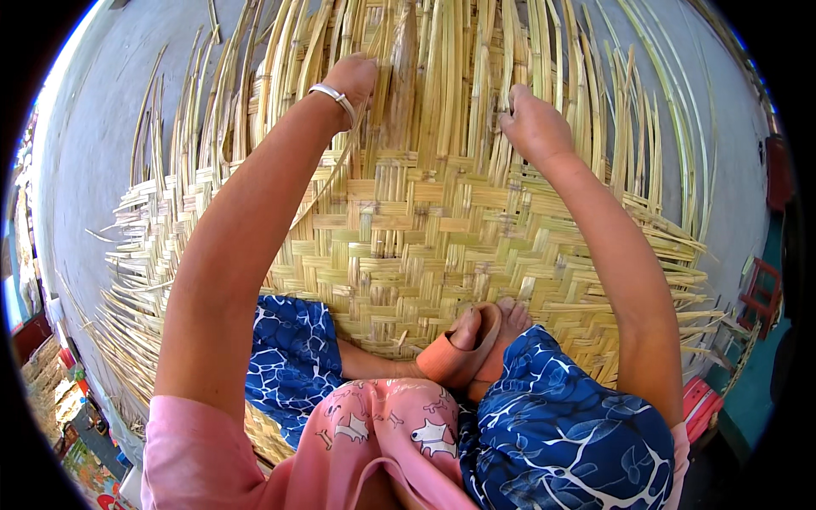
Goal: The person sits on the floor and weaves a large flat mat using dried palm leaves. They interlace the leaves by hand, pulling and tucking them into the existing weave to expand the mat's surface.
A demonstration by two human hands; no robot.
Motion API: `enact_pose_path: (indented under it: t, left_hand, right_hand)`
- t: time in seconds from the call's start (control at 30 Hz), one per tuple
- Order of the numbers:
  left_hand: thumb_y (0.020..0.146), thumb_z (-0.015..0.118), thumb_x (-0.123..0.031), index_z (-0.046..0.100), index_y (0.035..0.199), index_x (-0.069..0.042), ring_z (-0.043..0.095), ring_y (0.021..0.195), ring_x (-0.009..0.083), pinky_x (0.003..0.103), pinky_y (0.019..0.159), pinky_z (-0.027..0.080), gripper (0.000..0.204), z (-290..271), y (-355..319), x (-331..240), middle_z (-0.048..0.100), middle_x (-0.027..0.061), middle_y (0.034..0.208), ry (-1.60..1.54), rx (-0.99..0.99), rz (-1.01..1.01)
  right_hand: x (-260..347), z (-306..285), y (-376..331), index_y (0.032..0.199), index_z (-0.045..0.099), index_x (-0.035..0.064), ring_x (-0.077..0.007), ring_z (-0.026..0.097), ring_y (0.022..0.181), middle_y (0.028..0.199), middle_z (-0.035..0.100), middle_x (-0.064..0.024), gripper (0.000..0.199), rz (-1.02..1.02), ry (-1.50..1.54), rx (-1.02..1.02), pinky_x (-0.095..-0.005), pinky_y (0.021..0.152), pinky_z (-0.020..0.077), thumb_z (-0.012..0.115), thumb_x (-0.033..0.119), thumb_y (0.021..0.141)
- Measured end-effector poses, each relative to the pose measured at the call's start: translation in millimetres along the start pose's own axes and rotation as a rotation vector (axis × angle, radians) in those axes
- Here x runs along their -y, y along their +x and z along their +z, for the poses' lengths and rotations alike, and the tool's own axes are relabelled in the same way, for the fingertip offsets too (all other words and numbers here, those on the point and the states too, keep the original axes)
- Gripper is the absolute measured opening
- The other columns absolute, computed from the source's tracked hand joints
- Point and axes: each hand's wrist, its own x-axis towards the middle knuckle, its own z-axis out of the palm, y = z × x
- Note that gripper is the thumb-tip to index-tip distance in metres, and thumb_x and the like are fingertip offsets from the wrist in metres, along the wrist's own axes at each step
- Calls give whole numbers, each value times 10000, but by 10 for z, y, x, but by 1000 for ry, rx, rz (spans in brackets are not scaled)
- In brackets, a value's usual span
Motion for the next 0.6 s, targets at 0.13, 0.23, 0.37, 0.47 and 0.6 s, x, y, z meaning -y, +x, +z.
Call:
enact_pose_path:
  t: [0.13, 0.23, 0.37, 0.47, 0.6]
  left_hand:
    - [781, 475, -19, 587, 948, -71, 566, 752, 203, 312, 672, 479, 208, -193, 152, 37, 594, 68, 806, 702, 10, 176]
    - [813, 460, -44, 588, 908, -58, 591, 729, 213, 354, 660, 506, 161, -206, 201, 38, 608, 79, 786, 429, 70, -38]
    - [855, 439, -77, 589, 854, -41, 623, 699, 227, 409, 643, 542, 155, -91, 171, -108, 626, 94, 759, 72, 141, -300]
    - [891, 433, -106, 598, 878, -27, 610, 606, 225, 421, 571, 536, 184, 52, -127, -343, 637, 107, 777, -160, 213, -418]
    - [903, 425, -117, 605, 899, -24, 631, 656, 211, 409, 613, 555, 203, -2, -194, -377, 653, 107, 811, -264, 275, -438]
  right_hand:
    - [30, -69, 15, 957, 499, 27, -341, 624, 780, 794, 631, -183, 242, -118, -86, -62, -452, 677, 500, 612, 185, 813]
    - [43, -110, 50, 935, 531, 21, -370, 611, 785, 811, 626, -208, 230, -207, -62, -25, -449, 699, 489, 620, 183, 796]
    - [-10, -67, 221, 963, 601, -4, -256, 644, 773, 813, 639, -159, 187, -149, 306, 96, -370, 674, 528, 578, 113, 820]
    - [-78, -157, 334, 1067, 547, -49, -180, 597, 828, 932, 576, -81, 294, 49, 940, 403, -304, 772, 514, 556, 137, 840]
    - [106, -241, 302, 1188, 406, -73, -155, 581, 813, 952, 551, -103, 513, 133, 940, 401, -317, 713, 544, 630, 235, 843]
